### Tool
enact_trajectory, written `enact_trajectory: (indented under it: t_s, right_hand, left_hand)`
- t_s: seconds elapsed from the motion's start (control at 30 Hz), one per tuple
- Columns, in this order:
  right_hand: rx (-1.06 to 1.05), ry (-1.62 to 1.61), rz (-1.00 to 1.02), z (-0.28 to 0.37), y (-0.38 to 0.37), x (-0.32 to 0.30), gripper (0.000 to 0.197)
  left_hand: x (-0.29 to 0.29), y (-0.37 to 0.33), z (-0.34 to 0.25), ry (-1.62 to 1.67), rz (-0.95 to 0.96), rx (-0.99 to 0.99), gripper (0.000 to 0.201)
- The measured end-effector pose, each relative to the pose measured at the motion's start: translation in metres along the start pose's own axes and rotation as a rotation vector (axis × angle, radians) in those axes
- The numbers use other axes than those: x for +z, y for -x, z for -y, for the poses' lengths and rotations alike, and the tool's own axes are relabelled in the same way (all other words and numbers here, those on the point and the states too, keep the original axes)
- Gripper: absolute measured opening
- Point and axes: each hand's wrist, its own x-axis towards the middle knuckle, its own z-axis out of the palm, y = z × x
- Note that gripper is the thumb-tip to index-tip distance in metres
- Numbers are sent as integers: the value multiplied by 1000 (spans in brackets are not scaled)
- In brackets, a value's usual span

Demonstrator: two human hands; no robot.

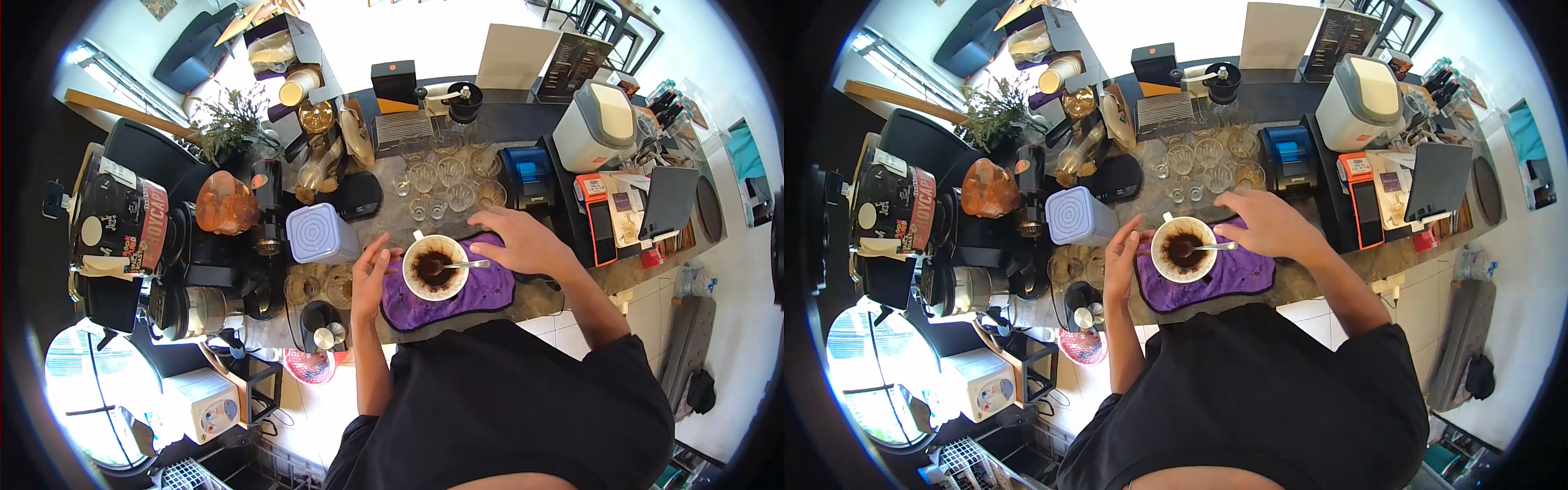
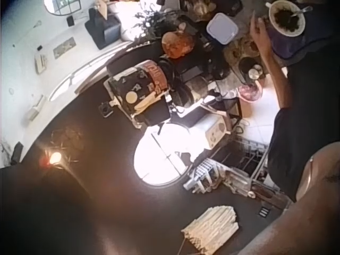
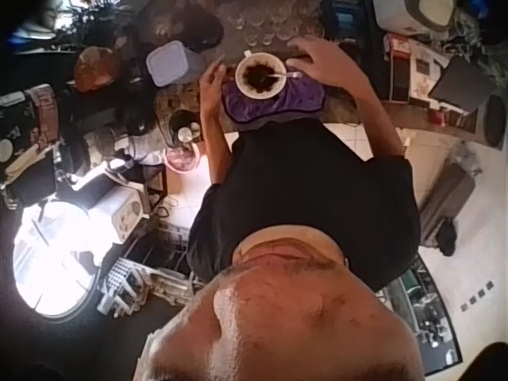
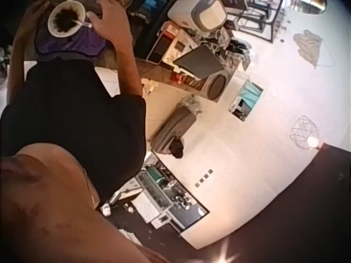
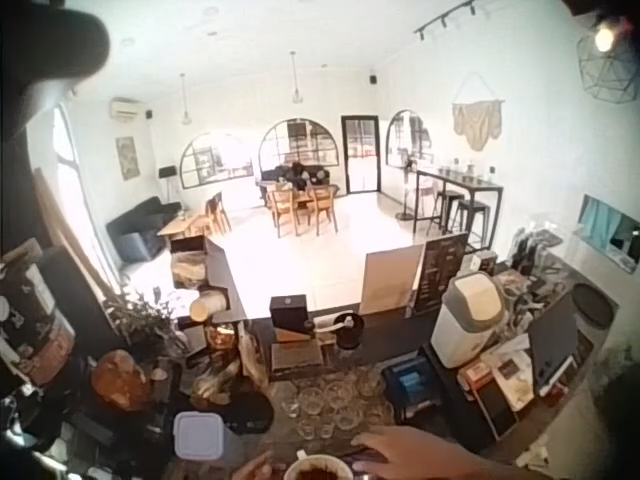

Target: Preparing and testing a coffee brew by pouring hot water into a dripper and tasting the result.

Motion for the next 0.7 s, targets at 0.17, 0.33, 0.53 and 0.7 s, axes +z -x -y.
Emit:
enact_trajectory:
  t_s: [0.17, 0.33, 0.53, 0.7]
  right_hand:
    - [177, 18, -78, 3, 29, 23, 45]
    - [286, -69, -108, 2, 27, 41, 37]
    - [209, -130, -141, -8, 28, 58, 27]
    - [104, -104, -346, 4, 28, 60, 19]
  left_hand:
    - [15, 19, 7, 45, 58, 16, 45]
    - [28, 29, 17, 41, 56, 76, 51]
    - [31, 36, 19, 19, 22, 126, 54]
    - [29, 38, 33, 67, -84, 93, 48]
